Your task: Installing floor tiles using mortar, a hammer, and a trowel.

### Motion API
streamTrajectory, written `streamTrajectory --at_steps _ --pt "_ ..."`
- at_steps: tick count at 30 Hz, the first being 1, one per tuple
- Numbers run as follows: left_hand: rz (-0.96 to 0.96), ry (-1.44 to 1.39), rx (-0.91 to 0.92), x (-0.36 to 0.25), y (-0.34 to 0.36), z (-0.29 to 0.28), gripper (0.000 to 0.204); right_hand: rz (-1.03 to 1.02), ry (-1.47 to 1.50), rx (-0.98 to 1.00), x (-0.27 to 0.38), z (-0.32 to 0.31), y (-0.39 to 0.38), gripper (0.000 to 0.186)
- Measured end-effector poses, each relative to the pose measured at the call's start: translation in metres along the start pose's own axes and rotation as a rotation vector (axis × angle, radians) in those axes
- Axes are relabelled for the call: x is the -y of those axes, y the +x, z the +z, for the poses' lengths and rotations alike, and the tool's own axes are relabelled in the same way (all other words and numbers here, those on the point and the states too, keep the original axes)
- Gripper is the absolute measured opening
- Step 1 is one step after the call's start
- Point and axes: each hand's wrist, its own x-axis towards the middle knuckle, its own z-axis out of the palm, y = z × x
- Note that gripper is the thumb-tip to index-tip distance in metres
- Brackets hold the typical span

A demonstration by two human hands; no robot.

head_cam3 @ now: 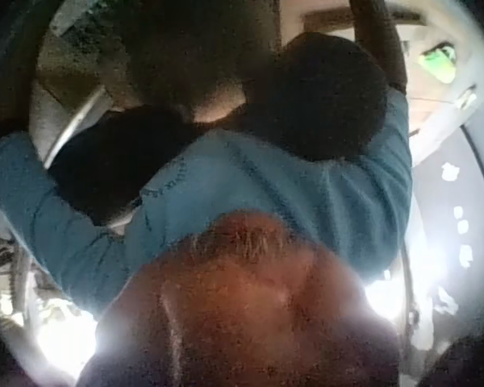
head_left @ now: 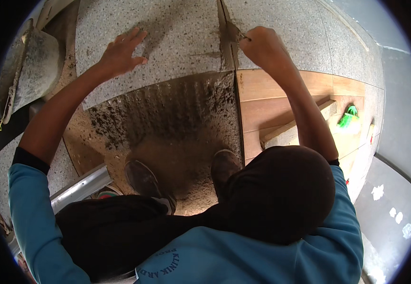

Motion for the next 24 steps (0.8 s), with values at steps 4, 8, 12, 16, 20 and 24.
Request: streamTrajectory --at_steps 4,8,12,16,20,24 --pt "0.023 0.001 -0.025 0.002 0.000 0.002 0.085 0.060 0.054 0.094 -0.001 0.000 -0.041 0.025" --pt "0.020 0.036 0.022 0.004 0.003 0.001 0.087 0.039 0.055 0.106 -0.004 0.000 -0.072 0.025" --pt "0.017 0.045 0.031 0.004 0.005 0.000 0.088 0.066 0.083 0.144 -0.007 -0.002 -0.099 0.025" --pt "0.008 0.044 0.037 0.000 0.004 -0.003 0.087 0.134 0.092 0.223 -0.002 -0.009 -0.129 0.022" --pt "-0.020 0.051 0.064 -0.008 0.002 -0.012 0.087 -0.071 0.067 0.292 0.004 -0.023 -0.152 0.024" --pt "-0.030 -0.010 0.127 -0.007 0.003 -0.023 0.087 -0.447 0.018 0.435 0.015 -0.015 -0.152 0.035"
